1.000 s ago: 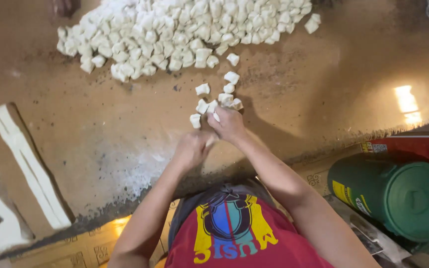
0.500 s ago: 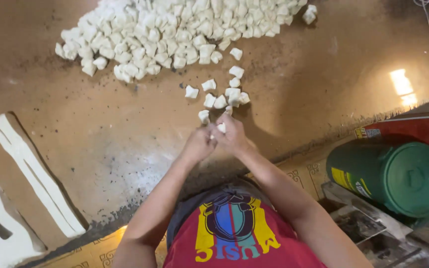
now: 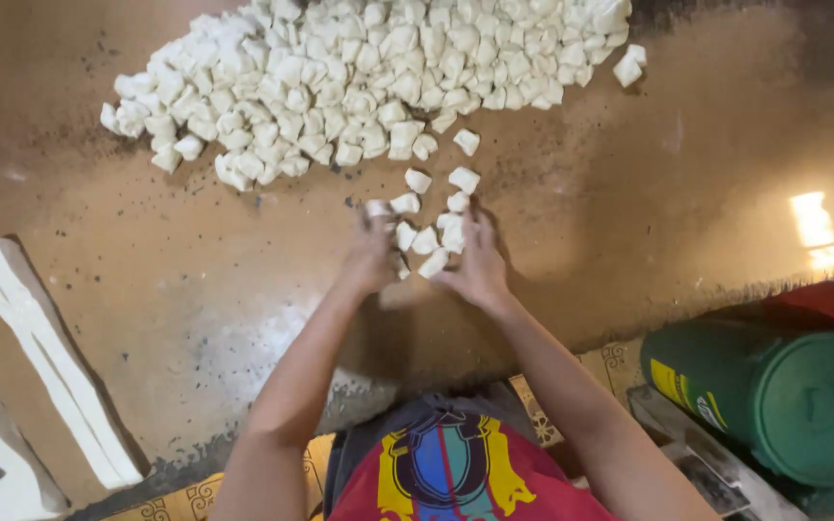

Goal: Cutting dough into strips and portioning it into small pieces for baking

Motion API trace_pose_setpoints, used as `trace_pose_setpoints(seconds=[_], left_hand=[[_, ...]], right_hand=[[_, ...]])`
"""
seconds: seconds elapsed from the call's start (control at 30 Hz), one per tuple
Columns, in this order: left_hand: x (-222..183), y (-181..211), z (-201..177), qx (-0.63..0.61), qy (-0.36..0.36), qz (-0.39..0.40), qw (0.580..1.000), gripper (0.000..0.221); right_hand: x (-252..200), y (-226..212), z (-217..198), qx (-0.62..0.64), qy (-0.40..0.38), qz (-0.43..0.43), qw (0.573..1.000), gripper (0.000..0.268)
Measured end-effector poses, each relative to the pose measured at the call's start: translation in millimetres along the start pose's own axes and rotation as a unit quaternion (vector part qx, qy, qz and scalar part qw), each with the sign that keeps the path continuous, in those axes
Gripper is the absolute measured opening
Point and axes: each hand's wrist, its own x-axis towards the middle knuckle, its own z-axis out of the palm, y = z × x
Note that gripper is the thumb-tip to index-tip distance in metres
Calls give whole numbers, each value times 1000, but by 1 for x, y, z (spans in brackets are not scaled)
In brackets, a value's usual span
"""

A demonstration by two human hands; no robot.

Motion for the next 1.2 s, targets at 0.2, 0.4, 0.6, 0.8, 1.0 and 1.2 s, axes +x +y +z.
trace_pose_setpoints(seconds=[0.2, 0.4, 0.6, 0.8, 1.0, 1.2], left_hand=[[70, 77, -2, -80, -95, 131, 984, 76], [11, 81, -35, -220, 134, 192, 947, 80], [-61, -43, 44, -697, 6, -166, 698, 59], [-200, -128, -31, -365, -224, -53, 902, 77], [-270, -236, -94, -477, 32, -116, 870, 65], [-343, -252, -158, -378, 240, -200, 872, 60]], right_hand=[[91, -10, -39, -19, 69, -126, 989, 88], [102, -37, -52, 332, 73, -227, 913, 120], [14, -61, 61, 229, 19, -332, 915, 52], [-42, -111, 140, 40, -132, -164, 977, 16], [27, -304, 227, 91, -169, -393, 899, 9], [98, -507, 313, 25, -66, -535, 842, 20]])
